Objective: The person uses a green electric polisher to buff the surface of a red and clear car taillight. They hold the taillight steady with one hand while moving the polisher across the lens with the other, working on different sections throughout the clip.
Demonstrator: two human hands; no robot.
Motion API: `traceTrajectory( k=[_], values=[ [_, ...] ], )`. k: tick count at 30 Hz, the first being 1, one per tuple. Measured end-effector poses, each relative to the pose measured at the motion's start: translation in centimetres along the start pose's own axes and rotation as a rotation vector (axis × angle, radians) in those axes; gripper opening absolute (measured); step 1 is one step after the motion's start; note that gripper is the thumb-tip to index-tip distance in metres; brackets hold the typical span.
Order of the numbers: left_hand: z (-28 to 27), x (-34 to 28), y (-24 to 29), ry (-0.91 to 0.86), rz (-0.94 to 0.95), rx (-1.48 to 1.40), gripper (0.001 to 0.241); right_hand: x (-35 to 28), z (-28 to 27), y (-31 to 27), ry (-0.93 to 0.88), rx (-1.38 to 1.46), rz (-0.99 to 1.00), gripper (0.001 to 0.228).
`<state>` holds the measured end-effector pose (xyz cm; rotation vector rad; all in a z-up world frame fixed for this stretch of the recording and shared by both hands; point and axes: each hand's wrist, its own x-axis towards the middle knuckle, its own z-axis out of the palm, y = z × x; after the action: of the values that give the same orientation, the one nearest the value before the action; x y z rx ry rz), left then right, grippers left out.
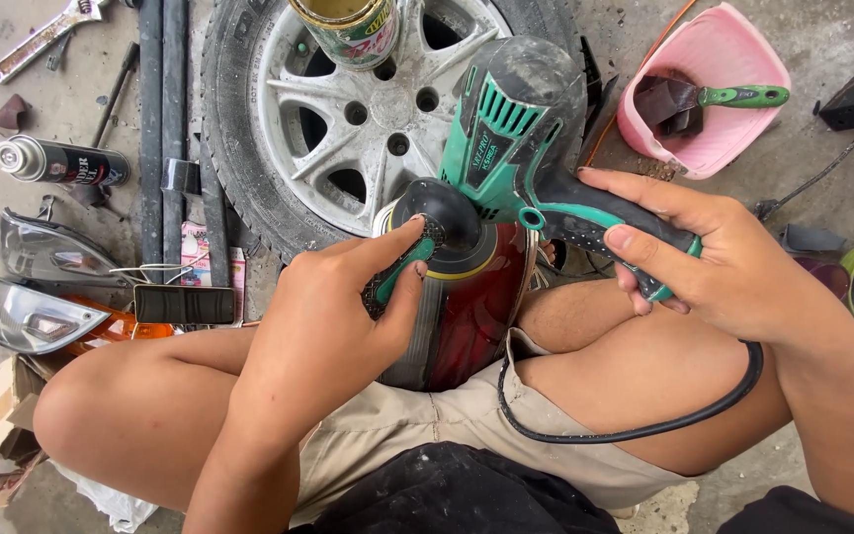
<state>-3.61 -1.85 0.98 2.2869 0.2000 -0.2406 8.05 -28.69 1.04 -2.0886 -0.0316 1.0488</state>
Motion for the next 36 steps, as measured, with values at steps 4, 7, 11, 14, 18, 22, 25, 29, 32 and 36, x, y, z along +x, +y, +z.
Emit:
traceTrajectory(
  k=[4,7,11,14,18,22,25,29,32,36],
  values=[
    [0.2,-0.2,-0.3,0.015,0.009,-0.005,0.039,0.0,0.1,0.1,-0.002,0.011,-0.025,0.059],
    [0.2,-0.3,-0.1,0.007,0.021,-0.017,0.04,-0.1,0.0,0.4,-0.008,0.001,-0.031,0.059],
    [0.3,-0.4,-0.2,0.038,0.086,-0.045,0.035,-0.2,-0.2,0.5,-0.004,0.021,-0.006,0.059],
    [0.6,-0.1,-0.2,0.023,0.093,-0.066,0.037,-0.3,-0.4,0.9,-0.004,0.004,-0.053,0.06],
    [1.4,0.7,-0.2,-0.01,0.1,-0.071,0.037,-0.5,-0.6,1.6,0.059,-0.018,0.024,0.059],
    [2.7,1.7,-0.6,-0.023,0.127,-0.081,0.038,-0.7,-0.9,2.0,0.117,-0.023,0.031,0.058],
    [2.8,2.2,-0.7,-0.048,0.131,-0.087,0.04,-0.7,-1.0,2.3,0.125,-0.012,0.022,0.059],
    [2.9,1.9,-0.9,-0.04,0.133,-0.077,0.039,-0.7,-0.9,1.8,0.107,-0.03,0.045,0.06],
    [2.4,1.4,-0.7,-0.05,0.077,-0.067,0.041,-0.8,-0.8,1.5,0.08,-0.05,0.038,0.062],
    [1.7,0.3,-0.7,-0.002,0.092,-0.077,0.037,-0.9,-0.5,1.2,0.011,-0.042,0.022,0.064]
  ],
)
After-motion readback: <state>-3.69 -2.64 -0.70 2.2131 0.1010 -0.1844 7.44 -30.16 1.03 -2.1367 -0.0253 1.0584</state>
